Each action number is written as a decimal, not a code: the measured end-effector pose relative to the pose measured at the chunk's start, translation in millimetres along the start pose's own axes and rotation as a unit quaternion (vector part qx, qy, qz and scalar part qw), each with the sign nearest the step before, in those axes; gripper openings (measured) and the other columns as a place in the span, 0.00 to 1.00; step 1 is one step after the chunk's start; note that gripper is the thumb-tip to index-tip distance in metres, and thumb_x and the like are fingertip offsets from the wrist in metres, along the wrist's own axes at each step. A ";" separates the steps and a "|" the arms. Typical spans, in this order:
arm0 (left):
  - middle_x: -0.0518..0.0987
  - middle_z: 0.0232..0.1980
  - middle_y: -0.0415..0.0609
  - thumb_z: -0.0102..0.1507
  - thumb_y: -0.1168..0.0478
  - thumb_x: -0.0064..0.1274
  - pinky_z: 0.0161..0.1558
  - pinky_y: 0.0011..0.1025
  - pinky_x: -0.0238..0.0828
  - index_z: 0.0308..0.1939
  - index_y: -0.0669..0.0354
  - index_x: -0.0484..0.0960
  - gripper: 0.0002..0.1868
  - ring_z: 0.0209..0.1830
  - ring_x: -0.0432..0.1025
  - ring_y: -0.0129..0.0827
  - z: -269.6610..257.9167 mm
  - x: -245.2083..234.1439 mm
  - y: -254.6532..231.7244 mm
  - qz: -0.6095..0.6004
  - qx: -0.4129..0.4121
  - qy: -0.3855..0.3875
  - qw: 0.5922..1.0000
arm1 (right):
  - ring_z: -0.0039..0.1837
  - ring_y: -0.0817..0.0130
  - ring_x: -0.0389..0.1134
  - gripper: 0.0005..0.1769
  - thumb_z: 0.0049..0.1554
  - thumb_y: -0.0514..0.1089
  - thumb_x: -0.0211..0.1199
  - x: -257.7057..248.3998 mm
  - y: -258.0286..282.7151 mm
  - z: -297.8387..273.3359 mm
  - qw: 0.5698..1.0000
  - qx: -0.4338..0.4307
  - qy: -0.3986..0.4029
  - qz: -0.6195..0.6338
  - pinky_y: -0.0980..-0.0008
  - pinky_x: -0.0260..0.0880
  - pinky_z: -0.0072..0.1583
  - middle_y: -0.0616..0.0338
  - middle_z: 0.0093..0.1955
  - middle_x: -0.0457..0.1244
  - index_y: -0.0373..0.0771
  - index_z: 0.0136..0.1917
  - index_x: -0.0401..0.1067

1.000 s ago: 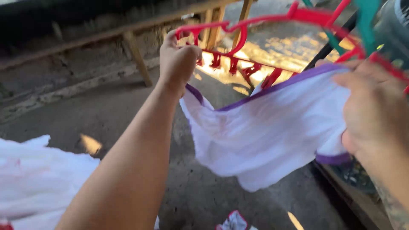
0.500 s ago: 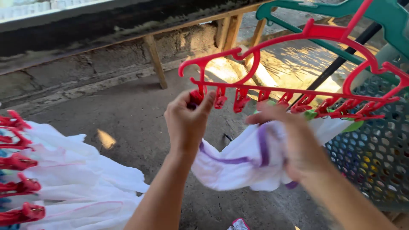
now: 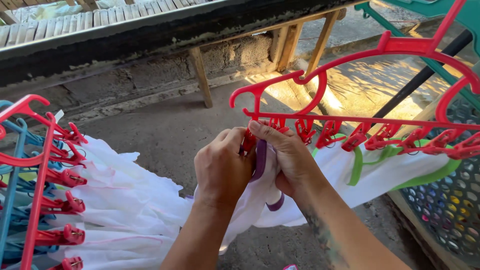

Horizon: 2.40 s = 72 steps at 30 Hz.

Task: Hanging small items of clean laundry from a basket onto multi-clip hangers and a drying rack.

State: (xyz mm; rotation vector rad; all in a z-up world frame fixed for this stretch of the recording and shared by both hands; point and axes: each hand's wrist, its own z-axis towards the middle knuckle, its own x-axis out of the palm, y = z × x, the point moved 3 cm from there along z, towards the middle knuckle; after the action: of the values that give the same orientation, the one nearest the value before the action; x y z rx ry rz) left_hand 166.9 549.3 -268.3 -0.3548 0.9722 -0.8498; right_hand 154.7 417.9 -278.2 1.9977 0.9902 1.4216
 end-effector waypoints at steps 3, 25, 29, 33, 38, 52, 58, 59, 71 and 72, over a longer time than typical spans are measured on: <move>0.82 0.33 0.46 0.57 0.56 0.63 0.32 0.38 0.72 0.38 0.54 0.86 0.09 0.29 0.77 0.44 3.2 -5.7 0.3 -0.017 0.037 -0.021 0.999 | 0.41 0.73 0.72 0.09 0.57 0.45 0.68 -2.3 0.0 3.2 0.998 -0.052 0.019 -0.014 0.70 0.74 0.44 0.59 0.40 0.71 0.37 0.45 0.77; 0.86 0.44 0.53 0.63 0.74 0.54 0.47 0.24 0.77 0.47 0.69 0.86 0.10 0.41 0.80 0.29 9.3 28.4 18.8 -0.588 -0.314 -0.056 0.744 | 0.44 0.72 0.71 0.09 0.59 0.43 0.65 -5.6 9.9 -8.1 0.994 -0.076 -0.046 -0.057 0.71 0.72 0.46 0.59 0.43 0.71 0.36 0.49 0.76; 0.85 0.43 0.51 0.65 0.75 0.53 0.45 0.23 0.78 0.46 0.69 0.85 0.08 0.39 0.78 0.26 20.2 32.8 24.5 -0.545 -0.274 -0.060 0.790 | 0.40 0.81 0.69 0.11 0.57 0.46 0.66 -23.7 26.7 -33.1 0.976 -0.046 -0.082 -0.197 0.80 0.70 0.44 0.63 0.39 0.71 0.37 0.49 0.77; 0.85 0.42 0.50 0.65 0.73 0.51 0.44 0.24 0.77 0.46 0.69 0.85 0.09 0.38 0.77 0.26 28.1 42.5 30.3 -0.515 -0.241 -0.058 0.820 | 0.24 0.72 0.61 0.16 0.55 0.49 0.66 -50.0 55.1 -67.4 0.959 -0.010 -0.158 -0.233 0.71 0.61 0.29 0.60 0.26 0.62 0.32 0.44 0.79; 0.82 0.46 0.51 0.63 0.73 0.55 0.44 0.28 0.76 0.48 0.58 0.85 0.12 0.44 0.77 0.34 15.0 51.4 -13.4 -0.228 -0.080 -0.063 0.968 | 0.24 0.76 0.52 0.17 0.59 0.50 0.65 -39.8 101.2 -90.3 0.953 -0.121 -0.145 -0.236 0.75 0.49 0.28 0.63 0.23 0.58 0.31 0.44 0.76; 0.85 0.39 0.46 0.59 0.61 0.58 0.48 0.31 0.72 0.42 0.61 0.87 0.10 0.39 0.76 0.31 17.4 88.1 3.8 -0.288 -0.131 0.310 0.897 | 0.27 0.74 0.55 0.15 0.58 0.48 0.66 -84.3 114.9 -72.9 0.944 -0.161 -0.183 -0.221 0.73 0.53 0.32 0.62 0.26 0.59 0.31 0.45 0.77; 0.80 0.34 0.42 0.62 0.63 0.54 0.35 0.23 0.68 0.41 0.64 0.82 0.08 0.31 0.71 0.22 34.4 72.5 -1.0 -0.509 -0.323 0.208 0.771 | 0.35 0.78 0.63 0.16 0.58 0.48 0.64 -52.8 75.8 -21.3 0.914 -0.190 -0.168 -0.318 0.77 0.63 0.40 0.61 0.38 0.71 0.33 0.50 0.82; 0.82 0.36 0.43 0.62 0.64 0.53 0.36 0.22 0.71 0.42 0.63 0.81 0.07 0.32 0.74 0.22 35.6 67.0 -4.1 -0.529 -0.358 0.172 0.750 | 0.35 0.79 0.60 0.16 0.58 0.49 0.63 -45.7 69.9 -12.7 0.915 -0.189 -0.184 -0.305 0.77 0.60 0.38 0.62 0.43 0.72 0.36 0.54 0.81; 0.85 0.34 0.45 0.62 0.63 0.60 0.33 0.21 0.71 0.40 0.70 0.89 0.11 0.30 0.73 0.21 46.6 54.5 10.1 -0.493 -0.331 0.100 0.798 | 0.57 0.83 0.69 0.36 0.64 0.53 0.54 -29.2 52.0 62.3 0.963 -0.224 -0.144 -0.048 0.79 0.70 0.56 0.73 0.59 0.66 0.47 0.81 0.48; 0.85 0.34 0.45 0.62 0.63 0.60 0.33 0.21 0.71 0.40 0.70 0.89 0.11 0.30 0.73 0.21 48.3 54.2 9.5 -0.491 -0.332 0.100 0.799 | 0.57 0.83 0.69 0.36 0.64 0.53 0.54 -24.3 54.0 60.6 0.963 -0.222 -0.143 -0.047 0.79 0.70 0.56 0.73 0.59 0.66 0.47 0.81 0.48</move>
State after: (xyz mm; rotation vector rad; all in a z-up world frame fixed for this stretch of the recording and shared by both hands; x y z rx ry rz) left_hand 227.1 509.2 -279.3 -1.4990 1.2747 -1.4790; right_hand 222.0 366.6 -272.9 1.7305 0.5694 1.1395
